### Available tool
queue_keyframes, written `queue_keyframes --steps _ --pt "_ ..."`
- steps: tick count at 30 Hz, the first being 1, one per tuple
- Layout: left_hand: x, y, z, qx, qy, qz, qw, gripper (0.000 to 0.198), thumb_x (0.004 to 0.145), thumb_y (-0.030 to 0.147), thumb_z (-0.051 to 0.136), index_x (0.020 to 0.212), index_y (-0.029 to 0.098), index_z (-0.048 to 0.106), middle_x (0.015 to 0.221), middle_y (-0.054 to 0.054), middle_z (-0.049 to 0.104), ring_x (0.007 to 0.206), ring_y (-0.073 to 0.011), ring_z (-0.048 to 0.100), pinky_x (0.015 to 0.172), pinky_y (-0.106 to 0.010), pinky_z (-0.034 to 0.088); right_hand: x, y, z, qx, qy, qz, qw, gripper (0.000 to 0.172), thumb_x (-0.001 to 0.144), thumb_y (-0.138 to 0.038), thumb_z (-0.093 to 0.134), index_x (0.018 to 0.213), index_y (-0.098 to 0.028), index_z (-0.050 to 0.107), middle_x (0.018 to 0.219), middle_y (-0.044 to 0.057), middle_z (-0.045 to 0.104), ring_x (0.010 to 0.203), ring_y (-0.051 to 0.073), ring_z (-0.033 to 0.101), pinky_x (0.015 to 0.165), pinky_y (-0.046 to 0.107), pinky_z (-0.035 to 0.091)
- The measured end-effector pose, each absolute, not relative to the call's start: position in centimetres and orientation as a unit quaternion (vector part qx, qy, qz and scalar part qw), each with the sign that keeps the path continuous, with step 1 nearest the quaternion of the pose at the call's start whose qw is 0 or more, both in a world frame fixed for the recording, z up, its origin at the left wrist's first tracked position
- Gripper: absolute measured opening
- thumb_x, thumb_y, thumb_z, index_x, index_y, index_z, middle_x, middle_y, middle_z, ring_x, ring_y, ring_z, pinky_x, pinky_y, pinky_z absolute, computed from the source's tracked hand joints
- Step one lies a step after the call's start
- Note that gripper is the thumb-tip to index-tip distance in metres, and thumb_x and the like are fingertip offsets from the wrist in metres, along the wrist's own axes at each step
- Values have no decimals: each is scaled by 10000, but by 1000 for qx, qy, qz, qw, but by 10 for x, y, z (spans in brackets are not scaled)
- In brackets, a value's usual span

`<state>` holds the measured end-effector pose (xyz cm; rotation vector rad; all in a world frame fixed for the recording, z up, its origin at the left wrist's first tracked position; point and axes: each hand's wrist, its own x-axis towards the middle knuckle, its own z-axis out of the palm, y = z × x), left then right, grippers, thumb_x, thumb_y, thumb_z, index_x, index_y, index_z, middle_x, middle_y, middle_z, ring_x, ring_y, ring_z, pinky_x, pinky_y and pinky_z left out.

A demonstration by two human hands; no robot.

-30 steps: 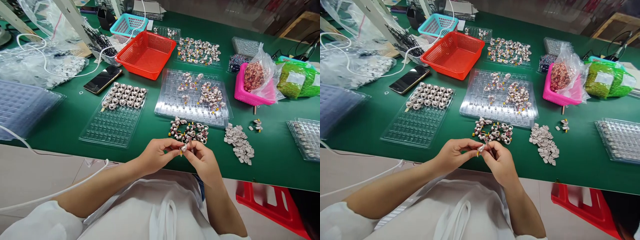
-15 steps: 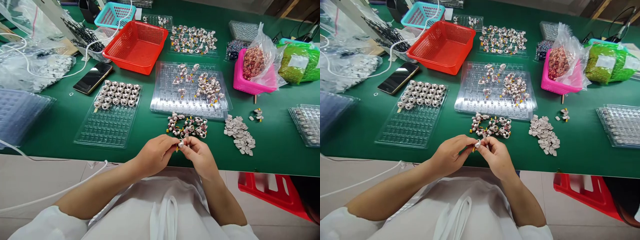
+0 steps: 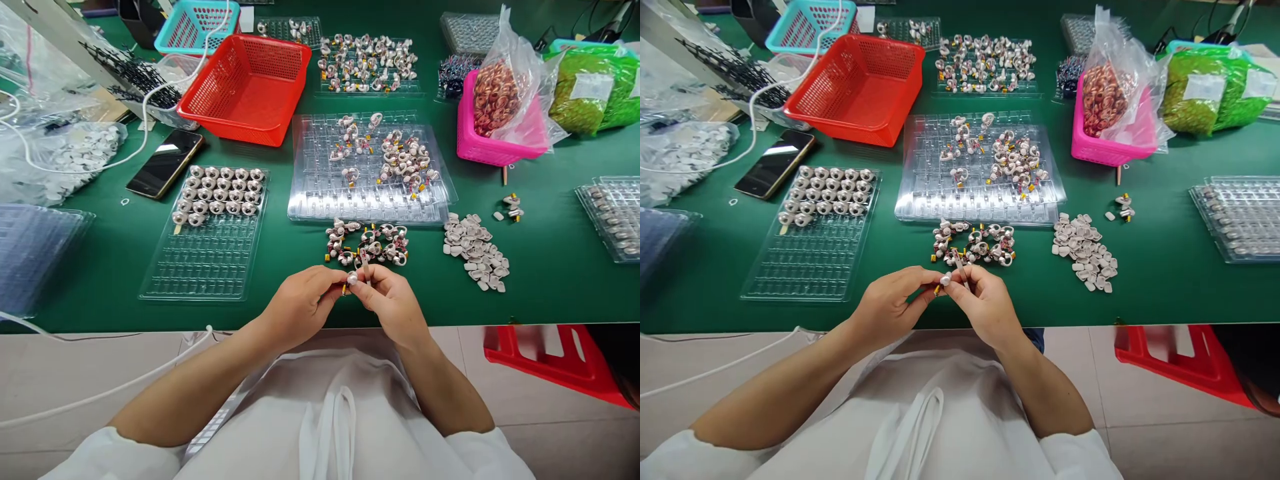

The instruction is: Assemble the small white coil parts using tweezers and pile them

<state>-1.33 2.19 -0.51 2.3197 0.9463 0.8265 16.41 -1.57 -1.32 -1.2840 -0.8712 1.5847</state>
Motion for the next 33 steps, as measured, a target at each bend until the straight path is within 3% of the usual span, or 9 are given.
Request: queue_keyframes --steps 11,15,22,26,33 --pt "-14 20 -3 809 402 275 329 153 903 164 624 978 172 758 852 -46 812 746 -172 750 701 -231 570 171 -18 -18 -539 -425 591 424 198 855 -380 707 827 -187 676 791 11 614 764 158 534 672 273 444" --pt "-14 19 -2 753 444 276 400 145 878 204 679 973 185 787 919 -45 825 815 -195 767 765 -257 597 170 -20 -14 -544 -442 568 431 175 868 -363 692 846 -190 712 776 8 626 739 156 549 656 270 448" --pt "-14 19 1 576 466 299 602 137 821 251 757 913 155 788 818 -36 806 720 -183 761 714 -266 648 170 -27 -15 -510 -568 422 489 117 902 -238 674 949 -233 781 807 28 654 646 128 563 529 244 430" --pt "-14 18 2 519 472 306 644 168 768 267 816 881 146 790 792 -40 800 701 -188 756 707 -284 656 173 -28 -19 -471 -639 353 495 180 895 -163 645 1003 -242 766 881 38 683 664 120 601 535 232 480" --pt "-14 16 4 448 459 287 712 226 734 291 863 879 137 783 778 -46 796 703 -191 752 742 -321 650 175 -29 -16 -469 -681 289 483 142 911 -153 610 981 -229 709 879 45 684 718 140 654 573 237 540"
